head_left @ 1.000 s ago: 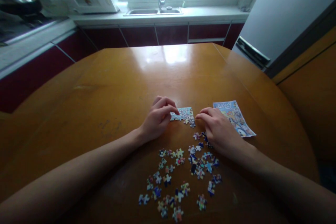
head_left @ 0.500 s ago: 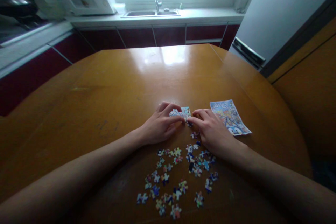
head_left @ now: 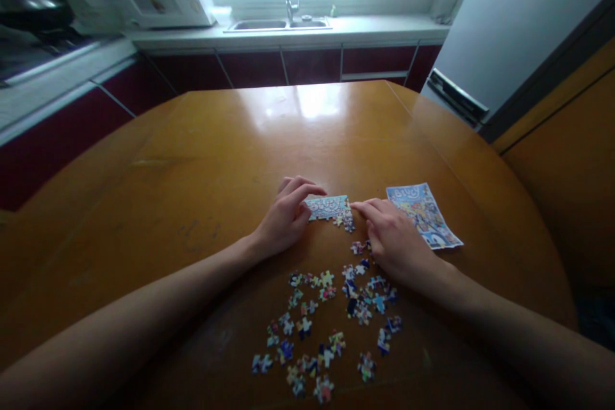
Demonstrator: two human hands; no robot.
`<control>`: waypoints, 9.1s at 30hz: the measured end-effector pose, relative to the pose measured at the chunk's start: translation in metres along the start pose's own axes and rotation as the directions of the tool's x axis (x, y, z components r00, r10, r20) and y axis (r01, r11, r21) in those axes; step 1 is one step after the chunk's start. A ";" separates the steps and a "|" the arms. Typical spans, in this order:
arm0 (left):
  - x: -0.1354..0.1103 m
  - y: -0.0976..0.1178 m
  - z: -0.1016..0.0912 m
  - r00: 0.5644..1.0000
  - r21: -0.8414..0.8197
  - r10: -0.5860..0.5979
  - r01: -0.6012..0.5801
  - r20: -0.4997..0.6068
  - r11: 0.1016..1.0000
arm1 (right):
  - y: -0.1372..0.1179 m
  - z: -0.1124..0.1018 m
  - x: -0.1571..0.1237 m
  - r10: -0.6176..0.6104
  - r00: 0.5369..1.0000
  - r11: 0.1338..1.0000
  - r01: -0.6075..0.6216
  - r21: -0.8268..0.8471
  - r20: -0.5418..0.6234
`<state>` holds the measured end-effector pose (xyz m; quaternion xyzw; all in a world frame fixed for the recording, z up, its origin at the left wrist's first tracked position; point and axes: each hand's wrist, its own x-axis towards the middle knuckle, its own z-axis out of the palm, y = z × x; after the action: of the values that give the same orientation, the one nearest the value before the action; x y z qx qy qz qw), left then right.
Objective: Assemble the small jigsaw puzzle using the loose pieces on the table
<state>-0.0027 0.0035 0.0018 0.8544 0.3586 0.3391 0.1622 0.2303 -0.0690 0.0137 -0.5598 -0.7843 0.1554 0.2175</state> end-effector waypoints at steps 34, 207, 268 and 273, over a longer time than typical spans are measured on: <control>-0.001 0.001 0.000 1.000 -0.031 -0.021 0.021 -0.010 0.999 | -0.018 -0.001 -0.011 -0.340 0.939 0.920 0.321 0.223 0.053; -0.004 -0.009 -0.002 0.978 0.025 0.154 -0.159 0.143 0.987 | -0.002 0.017 0.005 -0.199 0.980 0.980 0.199 -0.024 -0.019; 0.000 -0.012 -0.003 0.993 -0.014 -0.064 0.063 -0.100 0.998 | 0.005 0.023 0.011 -0.022 0.976 0.948 0.089 0.306 -0.216; -0.002 -0.010 -0.003 0.999 -0.036 -0.017 0.016 -0.040 0.999 | 0.007 0.025 0.010 -0.031 0.983 0.959 0.079 0.271 -0.178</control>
<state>-0.0106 0.0093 -0.0024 0.8414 0.3628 0.3612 0.1731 0.2199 -0.0576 -0.0098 -0.5132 -0.7484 0.2083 0.3648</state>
